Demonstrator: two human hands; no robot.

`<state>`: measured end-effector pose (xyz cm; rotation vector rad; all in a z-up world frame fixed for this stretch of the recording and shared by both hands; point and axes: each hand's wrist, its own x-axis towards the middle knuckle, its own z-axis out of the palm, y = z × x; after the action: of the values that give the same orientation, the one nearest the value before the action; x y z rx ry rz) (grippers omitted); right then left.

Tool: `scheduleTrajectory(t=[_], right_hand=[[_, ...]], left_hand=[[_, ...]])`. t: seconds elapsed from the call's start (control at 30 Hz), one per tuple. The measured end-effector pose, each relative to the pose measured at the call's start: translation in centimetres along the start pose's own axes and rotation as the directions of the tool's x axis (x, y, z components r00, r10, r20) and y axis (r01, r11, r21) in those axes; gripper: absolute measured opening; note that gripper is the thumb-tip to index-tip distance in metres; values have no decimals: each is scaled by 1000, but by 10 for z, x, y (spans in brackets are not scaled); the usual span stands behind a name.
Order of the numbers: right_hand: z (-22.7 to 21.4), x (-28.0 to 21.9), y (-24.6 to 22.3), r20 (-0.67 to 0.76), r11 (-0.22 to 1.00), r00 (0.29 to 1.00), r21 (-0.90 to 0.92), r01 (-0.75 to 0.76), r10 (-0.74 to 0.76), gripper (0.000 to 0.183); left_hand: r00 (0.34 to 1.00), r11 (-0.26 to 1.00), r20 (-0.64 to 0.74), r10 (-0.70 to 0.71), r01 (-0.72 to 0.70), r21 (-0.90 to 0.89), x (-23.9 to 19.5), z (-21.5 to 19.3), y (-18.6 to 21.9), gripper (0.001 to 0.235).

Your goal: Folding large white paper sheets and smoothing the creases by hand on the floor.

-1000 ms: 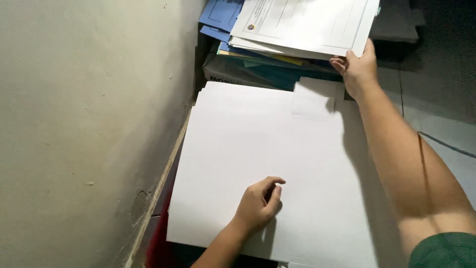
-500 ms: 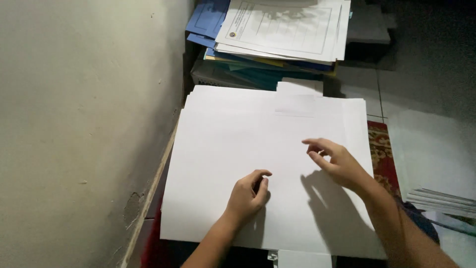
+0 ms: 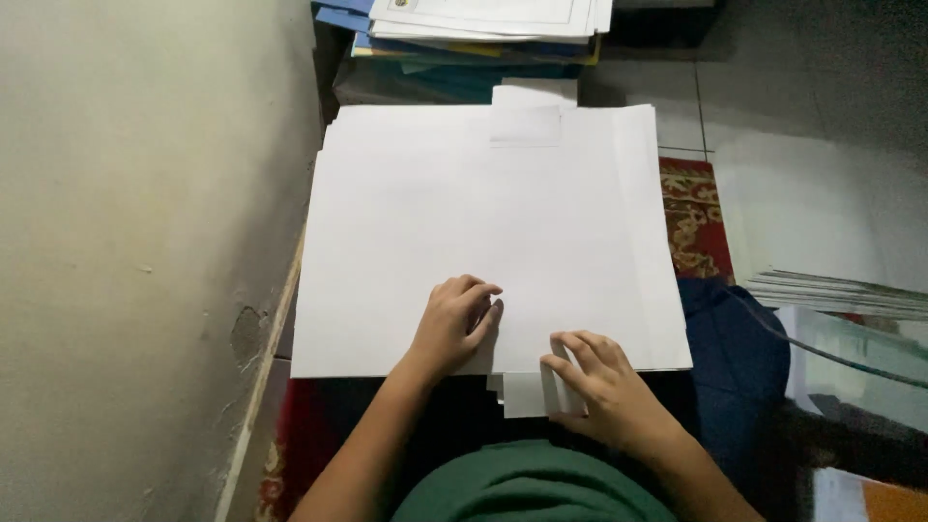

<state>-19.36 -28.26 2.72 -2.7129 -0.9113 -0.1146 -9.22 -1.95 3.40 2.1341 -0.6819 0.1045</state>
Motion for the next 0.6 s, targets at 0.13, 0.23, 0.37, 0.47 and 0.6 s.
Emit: scheduleTrajectory(t=[0.13,0.23,0.37,0.47,0.6], right_hand=[[-2,-2,2,21,997,999,-71,43,-42,80],[5,-3,3,95,988,993,-133,84,-71,107],[-16,8,3,19,987,998,146,61,-64,69],[-35,16,1,-70,950,998,310,32,-11,26],[-46,39,3,-76,866,941,421,-269,329,8]], left_hand=[[999,1000,38,-10,10,17,-2,-2,-3,26],[997,999,61,-43,43,8,-2,-5,1,26],[996,999,65,-53,53,1,2,-8,-1,25],[997,998,60,-48,50,-39,3,-12,2,24],[996,991,-51,-71,64,-120,6,-13,8,24]])
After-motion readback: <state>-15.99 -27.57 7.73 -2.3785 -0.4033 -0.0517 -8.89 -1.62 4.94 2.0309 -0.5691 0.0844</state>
